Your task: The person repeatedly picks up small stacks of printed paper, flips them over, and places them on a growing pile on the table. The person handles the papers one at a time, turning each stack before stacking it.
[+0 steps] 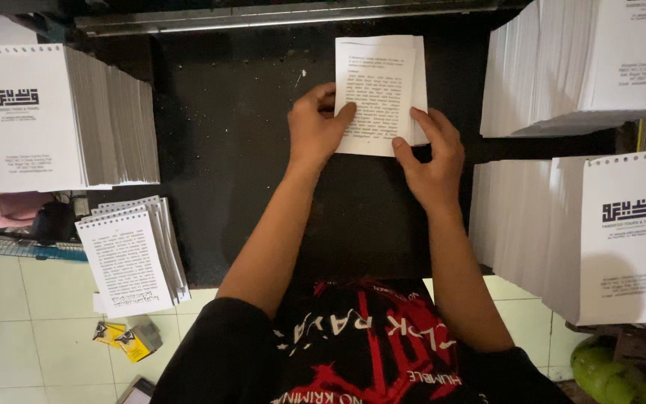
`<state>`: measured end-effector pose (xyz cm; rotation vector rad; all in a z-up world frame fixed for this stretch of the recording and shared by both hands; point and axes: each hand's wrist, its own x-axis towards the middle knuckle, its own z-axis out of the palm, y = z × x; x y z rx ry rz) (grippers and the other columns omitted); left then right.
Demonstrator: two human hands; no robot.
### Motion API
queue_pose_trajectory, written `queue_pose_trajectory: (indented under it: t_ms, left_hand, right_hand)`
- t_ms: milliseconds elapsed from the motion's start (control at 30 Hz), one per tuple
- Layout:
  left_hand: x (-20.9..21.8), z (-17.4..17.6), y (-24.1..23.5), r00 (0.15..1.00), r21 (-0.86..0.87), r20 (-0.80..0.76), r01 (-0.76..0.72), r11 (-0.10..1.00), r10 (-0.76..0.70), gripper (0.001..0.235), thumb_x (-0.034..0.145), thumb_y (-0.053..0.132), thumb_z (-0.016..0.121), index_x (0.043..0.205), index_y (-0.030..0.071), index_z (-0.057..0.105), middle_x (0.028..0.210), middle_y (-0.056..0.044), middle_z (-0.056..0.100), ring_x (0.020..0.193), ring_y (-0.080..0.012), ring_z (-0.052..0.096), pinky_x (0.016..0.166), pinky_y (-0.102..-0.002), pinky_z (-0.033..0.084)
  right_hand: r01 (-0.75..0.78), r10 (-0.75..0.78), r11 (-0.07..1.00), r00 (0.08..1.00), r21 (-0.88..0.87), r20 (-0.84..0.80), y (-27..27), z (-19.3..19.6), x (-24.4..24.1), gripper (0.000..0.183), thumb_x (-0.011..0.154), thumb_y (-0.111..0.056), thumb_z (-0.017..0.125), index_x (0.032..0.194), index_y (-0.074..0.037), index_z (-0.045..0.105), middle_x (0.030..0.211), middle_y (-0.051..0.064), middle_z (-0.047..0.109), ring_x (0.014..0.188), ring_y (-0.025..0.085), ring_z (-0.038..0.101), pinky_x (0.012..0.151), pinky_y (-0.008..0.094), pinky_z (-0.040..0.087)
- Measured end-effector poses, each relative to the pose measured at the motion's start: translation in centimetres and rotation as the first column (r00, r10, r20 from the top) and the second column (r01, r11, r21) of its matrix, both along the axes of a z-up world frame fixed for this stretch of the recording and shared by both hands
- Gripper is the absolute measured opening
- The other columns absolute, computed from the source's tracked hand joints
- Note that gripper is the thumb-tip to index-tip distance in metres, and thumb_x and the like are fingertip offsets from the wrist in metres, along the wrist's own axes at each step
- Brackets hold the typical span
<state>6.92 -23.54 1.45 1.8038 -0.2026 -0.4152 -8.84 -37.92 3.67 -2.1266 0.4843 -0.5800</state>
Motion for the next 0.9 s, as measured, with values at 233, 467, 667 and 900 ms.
queue_pose_trajectory:
  t_ms: [233, 467, 667, 900]
  left_hand:
    - [-1.0, 2.3, 0.4, 0.996, 0.031, 0.082, -0.042, 0.999, 0.039, 0.043, 0.082, 0.017, 0.083, 0.118, -0.002, 0.072, 0.099, -0.025, 0.076, 0.086, -0.0385, 0.077, 0.070, -0.046, 0.064]
    - [-0.8, 1.1, 0.1, 0.999, -0.056, 0.016, -0.044, 0.997, 0.045, 0.036, 0.084, 0.010, 0.079, 0.117, 0.000, 0.069, 0.101, -0.024, 0.075, 0.086, -0.0328, 0.076, 0.071, -0.046, 0.064]
    - [0.0, -0.3, 2.0, 0.996, -0.132, -0.011, -0.085, 0.988, 0.085, 0.033, 0.086, 0.003, 0.079, 0.116, 0.001, 0.067, 0.105, -0.025, 0.073, 0.094, -0.0389, 0.076, 0.077, -0.050, 0.063]
    - [-0.3, 3.2, 10.6, 0.989, -0.394, 0.145, 0.020, 0.919, 0.040, 0.040, 0.085, -0.012, 0.071, 0.123, -0.003, 0.063, 0.108, -0.018, 0.064, 0.104, -0.0332, 0.066, 0.091, -0.048, 0.056]
  right_hand:
    - [-0.008, 0.006, 1.000, 0.995, -0.021, -0.098, 0.3, -0.4, -0.5, 0.057, 0.100, -0.028, 0.077, 0.148, -0.006, 0.057, 0.141, 0.031, 0.051, 0.134, 0.052, 0.045, 0.114, 0.064, 0.023]
    - [-0.016, 0.004, 0.995, 0.993, -0.097, -0.120, 0.5, -0.9, -0.4, 0.057, 0.099, -0.029, 0.077, 0.149, -0.009, 0.058, 0.146, 0.028, 0.044, 0.138, 0.050, 0.037, 0.112, 0.065, 0.019]
    - [0.009, -0.017, 0.995, 0.996, -0.096, -0.082, 0.0, -2.1, -0.5, 0.062, 0.098, -0.036, 0.078, 0.150, -0.009, 0.056, 0.145, 0.028, 0.044, 0.137, 0.049, 0.039, 0.112, 0.067, 0.021]
    - [-0.055, 0.045, 0.998, 0.947, 0.024, 0.317, 3.0, 0.4, -1.1, 0.069, 0.089, 0.002, 0.074, 0.147, 0.006, 0.037, 0.138, 0.028, 0.050, 0.133, 0.046, 0.051, 0.116, 0.059, 0.038]
